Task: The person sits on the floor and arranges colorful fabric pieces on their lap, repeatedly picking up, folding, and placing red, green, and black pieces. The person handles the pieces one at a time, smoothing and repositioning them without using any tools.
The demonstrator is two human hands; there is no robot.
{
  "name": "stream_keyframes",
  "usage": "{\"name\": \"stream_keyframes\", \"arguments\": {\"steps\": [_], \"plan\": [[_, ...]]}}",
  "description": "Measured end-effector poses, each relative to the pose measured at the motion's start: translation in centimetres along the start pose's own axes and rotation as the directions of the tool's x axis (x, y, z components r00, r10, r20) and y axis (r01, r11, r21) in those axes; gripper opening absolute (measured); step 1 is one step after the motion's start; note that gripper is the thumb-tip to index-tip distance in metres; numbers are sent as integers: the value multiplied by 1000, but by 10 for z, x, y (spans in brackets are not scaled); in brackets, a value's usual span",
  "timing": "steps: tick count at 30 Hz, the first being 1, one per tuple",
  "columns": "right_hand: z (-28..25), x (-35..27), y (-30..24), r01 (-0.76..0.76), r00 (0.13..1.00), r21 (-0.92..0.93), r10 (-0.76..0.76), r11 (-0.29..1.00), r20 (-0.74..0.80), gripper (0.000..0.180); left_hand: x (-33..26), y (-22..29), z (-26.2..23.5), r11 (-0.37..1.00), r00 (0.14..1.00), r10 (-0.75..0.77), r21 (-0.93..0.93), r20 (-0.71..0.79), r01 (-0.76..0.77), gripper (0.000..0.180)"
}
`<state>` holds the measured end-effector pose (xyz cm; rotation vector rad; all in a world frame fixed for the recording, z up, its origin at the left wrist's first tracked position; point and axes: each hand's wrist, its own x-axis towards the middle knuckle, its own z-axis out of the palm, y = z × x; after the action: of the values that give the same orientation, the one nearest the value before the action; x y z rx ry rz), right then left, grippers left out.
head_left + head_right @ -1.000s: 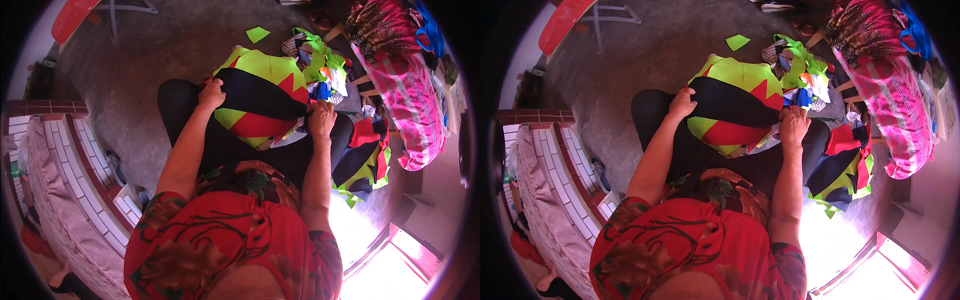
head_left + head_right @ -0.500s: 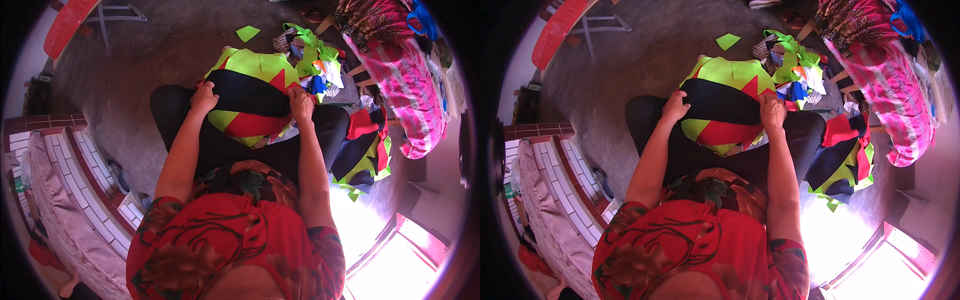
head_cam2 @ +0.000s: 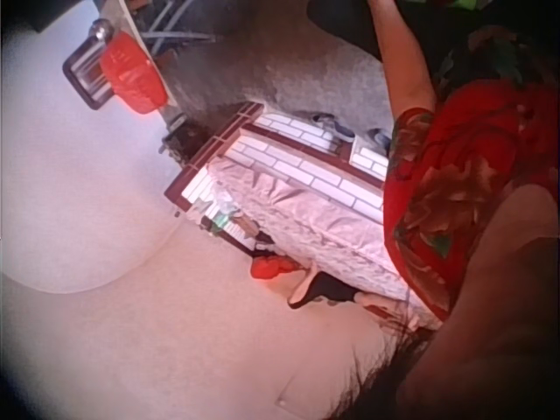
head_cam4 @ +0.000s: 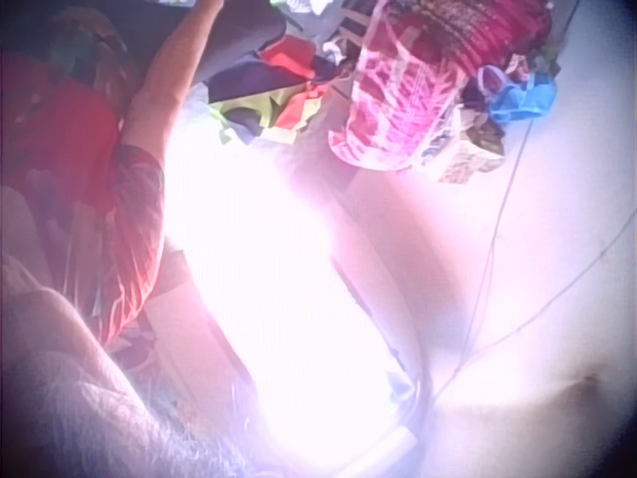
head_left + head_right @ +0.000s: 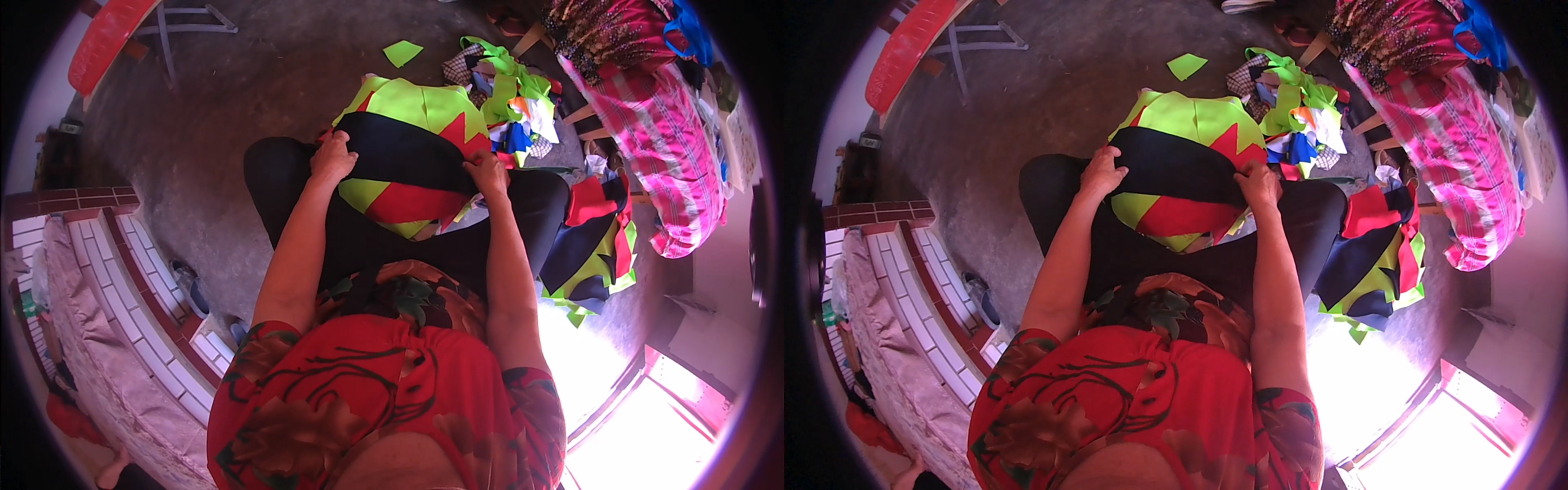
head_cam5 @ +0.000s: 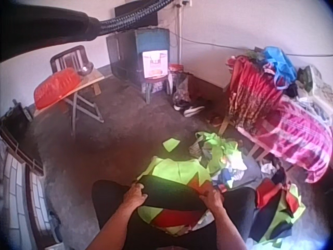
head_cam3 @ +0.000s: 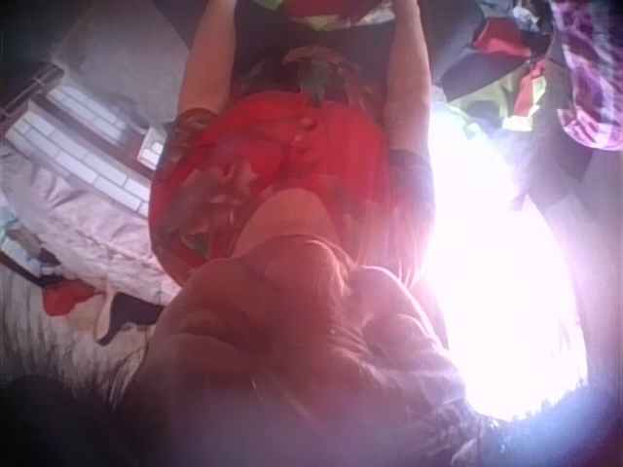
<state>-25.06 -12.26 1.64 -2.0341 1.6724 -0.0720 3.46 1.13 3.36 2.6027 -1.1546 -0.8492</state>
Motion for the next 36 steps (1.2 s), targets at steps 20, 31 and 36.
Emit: {"name": "stream_keyframes", "arguments": {"steps": [20,31,36], "plan": [[-3,1,-2,257,862,110,-176,960,-476,14,8,-5,7,999,999,38,-17,-26,-39,46],[28,-15,-18,326,902,-85,-337,941,-270,28,40,-44,35,969,958,245,-1,-146,-247,49],[28,-11,4,260,943,132,-223,957,-245,37,24,-15,22,971,967,236,-18,-95,-239,46]]}}
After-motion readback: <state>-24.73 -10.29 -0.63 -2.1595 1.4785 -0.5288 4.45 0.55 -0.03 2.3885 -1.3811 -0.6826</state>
